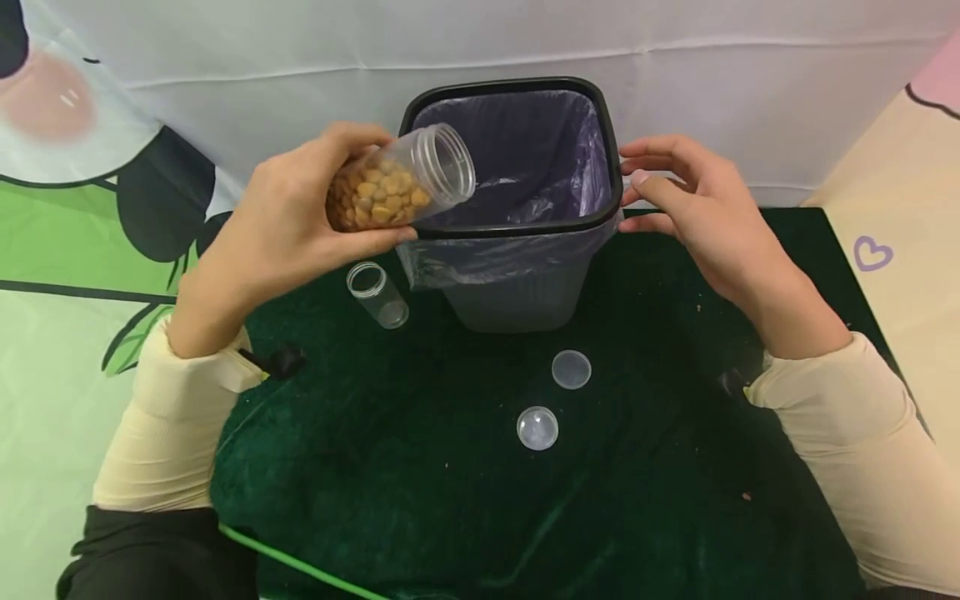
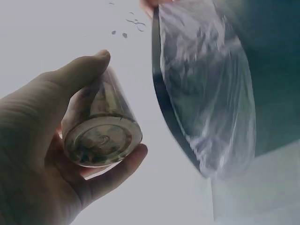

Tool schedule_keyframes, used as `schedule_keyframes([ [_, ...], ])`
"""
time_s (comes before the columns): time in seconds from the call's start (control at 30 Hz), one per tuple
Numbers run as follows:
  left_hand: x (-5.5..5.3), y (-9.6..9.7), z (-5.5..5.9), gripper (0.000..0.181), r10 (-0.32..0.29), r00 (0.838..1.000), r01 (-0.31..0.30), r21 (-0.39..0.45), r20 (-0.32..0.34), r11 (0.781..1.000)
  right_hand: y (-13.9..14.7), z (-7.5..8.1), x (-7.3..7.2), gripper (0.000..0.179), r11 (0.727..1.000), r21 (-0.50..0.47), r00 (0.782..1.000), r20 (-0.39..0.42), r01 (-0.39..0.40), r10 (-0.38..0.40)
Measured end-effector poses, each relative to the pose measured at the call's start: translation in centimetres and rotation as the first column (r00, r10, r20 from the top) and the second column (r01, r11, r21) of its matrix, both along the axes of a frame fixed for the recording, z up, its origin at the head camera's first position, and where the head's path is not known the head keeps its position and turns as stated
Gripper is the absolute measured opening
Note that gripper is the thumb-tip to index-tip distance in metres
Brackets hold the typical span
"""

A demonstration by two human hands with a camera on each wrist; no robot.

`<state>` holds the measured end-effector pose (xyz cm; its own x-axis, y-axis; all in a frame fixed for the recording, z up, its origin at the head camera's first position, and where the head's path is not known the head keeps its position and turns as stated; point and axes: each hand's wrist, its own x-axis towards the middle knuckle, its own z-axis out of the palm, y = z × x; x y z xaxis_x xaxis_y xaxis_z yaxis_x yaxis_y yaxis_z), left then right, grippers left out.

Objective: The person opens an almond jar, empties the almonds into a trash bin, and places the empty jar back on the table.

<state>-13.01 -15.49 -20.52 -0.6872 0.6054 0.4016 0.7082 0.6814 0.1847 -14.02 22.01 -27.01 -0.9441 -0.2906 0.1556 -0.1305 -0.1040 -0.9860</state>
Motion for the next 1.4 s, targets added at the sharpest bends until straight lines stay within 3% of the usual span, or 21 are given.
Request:
schedule_keyframes([
  [0.13, -1.2, -0.5, 0.9, 0.071, 0.024, 0.999, -0.026, -0.053, -0.03, 0.998, 0.0, 0.6, -1.1, 0.046, 0.999, 0.045, 0.997, 0.072, 0.014, -0.017],
  [0.27, -2.1, -1.1, 1.4, 0.071, 0.038, 0.998, -0.043, -0.097, -0.052, 0.994, 0.0, 0.7, -2.0, 0.052, 1.0, 0.02, 0.99, 0.143, 0.007, -0.01],
  [0.57, -2.8, -0.3, 0.3, 0.068, 0.065, 0.994, -0.072, -0.09, -0.084, 0.993, 0.9, 0.3, -2.2, 0.055, 0.986, -0.153, 0.947, 0.301, -0.065, 0.109],
  [0.87, -2.7, 1.2, -0.5, 0.064, 0.079, 0.986, -0.087, -0.05, -0.145, 0.995, 0.8, 0.2, -1.7, 0.053, 0.975, -0.207, 0.942, 0.305, -0.078, 0.14],
  [1.4, -2.9, 1.7, -0.9, 0.058, 0.069, 0.966, -0.095, -0.094, -0.251, 0.991, 0.5, 0.5, -1.2, 0.052, 0.973, -0.221, 0.945, 0.296, -0.074, 0.139],
])
